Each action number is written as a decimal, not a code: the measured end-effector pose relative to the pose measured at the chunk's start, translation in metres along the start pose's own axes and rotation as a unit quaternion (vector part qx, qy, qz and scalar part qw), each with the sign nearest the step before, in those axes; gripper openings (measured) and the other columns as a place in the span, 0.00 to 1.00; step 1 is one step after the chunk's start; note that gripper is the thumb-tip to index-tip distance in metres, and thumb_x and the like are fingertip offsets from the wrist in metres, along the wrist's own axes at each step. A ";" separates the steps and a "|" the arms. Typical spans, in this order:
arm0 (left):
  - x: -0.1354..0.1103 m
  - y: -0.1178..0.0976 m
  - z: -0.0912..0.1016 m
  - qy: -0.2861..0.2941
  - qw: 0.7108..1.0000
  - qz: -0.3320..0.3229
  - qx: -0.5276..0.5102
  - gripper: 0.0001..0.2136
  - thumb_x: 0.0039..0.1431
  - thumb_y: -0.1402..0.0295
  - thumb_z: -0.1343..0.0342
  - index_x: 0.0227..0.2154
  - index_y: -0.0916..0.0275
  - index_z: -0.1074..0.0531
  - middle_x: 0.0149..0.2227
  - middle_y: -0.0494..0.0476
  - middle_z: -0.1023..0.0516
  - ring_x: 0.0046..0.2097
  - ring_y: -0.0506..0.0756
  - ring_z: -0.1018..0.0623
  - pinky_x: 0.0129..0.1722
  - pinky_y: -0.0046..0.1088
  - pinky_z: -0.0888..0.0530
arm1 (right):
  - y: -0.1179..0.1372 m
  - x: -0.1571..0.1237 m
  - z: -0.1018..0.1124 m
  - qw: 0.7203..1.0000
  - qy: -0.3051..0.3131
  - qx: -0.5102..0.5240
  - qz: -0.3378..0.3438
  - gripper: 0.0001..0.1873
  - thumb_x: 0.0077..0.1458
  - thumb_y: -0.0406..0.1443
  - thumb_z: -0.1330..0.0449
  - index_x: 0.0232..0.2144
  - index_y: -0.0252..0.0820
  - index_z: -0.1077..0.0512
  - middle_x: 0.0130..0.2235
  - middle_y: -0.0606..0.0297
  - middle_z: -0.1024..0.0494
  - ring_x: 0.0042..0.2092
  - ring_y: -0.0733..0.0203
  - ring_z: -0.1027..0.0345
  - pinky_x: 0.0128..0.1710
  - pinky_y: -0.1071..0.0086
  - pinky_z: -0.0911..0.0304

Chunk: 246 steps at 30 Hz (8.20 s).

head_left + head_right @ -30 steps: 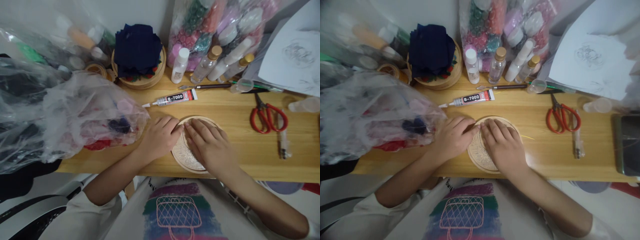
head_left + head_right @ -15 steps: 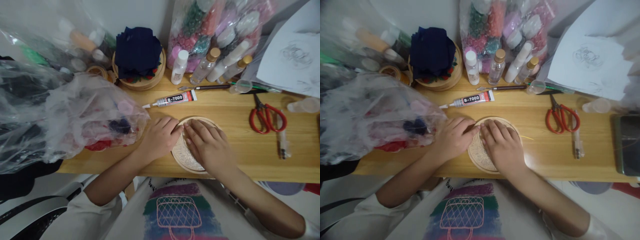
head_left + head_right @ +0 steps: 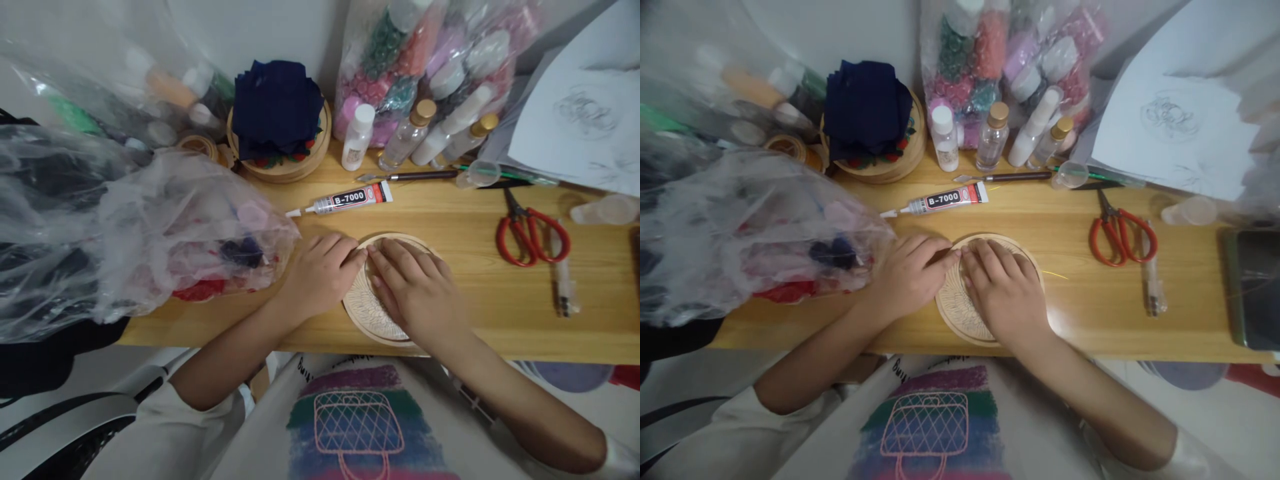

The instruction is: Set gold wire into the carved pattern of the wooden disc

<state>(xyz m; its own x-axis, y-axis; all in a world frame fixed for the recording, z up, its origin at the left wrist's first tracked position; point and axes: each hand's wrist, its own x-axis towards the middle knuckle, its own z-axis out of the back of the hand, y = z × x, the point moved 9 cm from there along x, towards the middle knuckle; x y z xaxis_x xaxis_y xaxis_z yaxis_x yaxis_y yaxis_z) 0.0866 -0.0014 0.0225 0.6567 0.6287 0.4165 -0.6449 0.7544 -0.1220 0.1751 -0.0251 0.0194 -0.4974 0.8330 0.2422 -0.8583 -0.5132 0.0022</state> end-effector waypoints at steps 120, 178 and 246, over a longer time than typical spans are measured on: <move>-0.002 0.006 -0.008 0.045 0.997 0.027 -0.062 0.13 0.70 0.72 0.55 0.40 0.62 0.24 0.42 0.58 0.22 0.44 0.57 0.27 0.42 0.34 0.30 | -0.006 -0.003 -0.004 0.999 0.001 0.035 -0.018 0.17 0.65 0.36 0.44 0.53 0.37 0.27 0.54 0.54 0.22 0.53 0.51 0.31 0.49 0.59 0.38; 0.000 0.004 -0.006 0.039 0.996 0.016 -0.080 0.11 0.65 0.75 0.52 0.39 0.64 0.23 0.42 0.59 0.22 0.44 0.58 0.27 0.41 0.35 0.28 | -0.008 -0.002 -0.002 0.998 -0.014 0.043 -0.037 0.16 0.64 0.36 0.43 0.52 0.39 0.26 0.53 0.57 0.22 0.51 0.51 0.31 0.48 0.60 0.39; -0.002 -0.001 0.000 0.065 0.997 0.014 -0.030 0.14 0.63 0.77 0.50 0.50 0.67 0.29 0.51 0.67 0.23 0.53 0.62 0.25 0.52 0.44 0.27 | -0.054 0.002 0.025 0.944 -0.067 0.315 -0.072 0.17 0.59 0.28 0.50 0.47 0.40 0.28 0.45 0.56 0.20 0.47 0.56 0.26 0.46 0.61 0.30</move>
<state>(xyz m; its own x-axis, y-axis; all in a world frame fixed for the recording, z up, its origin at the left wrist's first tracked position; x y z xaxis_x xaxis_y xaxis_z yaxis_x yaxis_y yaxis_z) 0.0859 -0.0037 0.0214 0.6863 0.6660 0.2922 -0.6416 0.7436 -0.1881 0.2237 -0.0007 0.0445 -0.3243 0.8915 0.3163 -0.6499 -0.4529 0.6103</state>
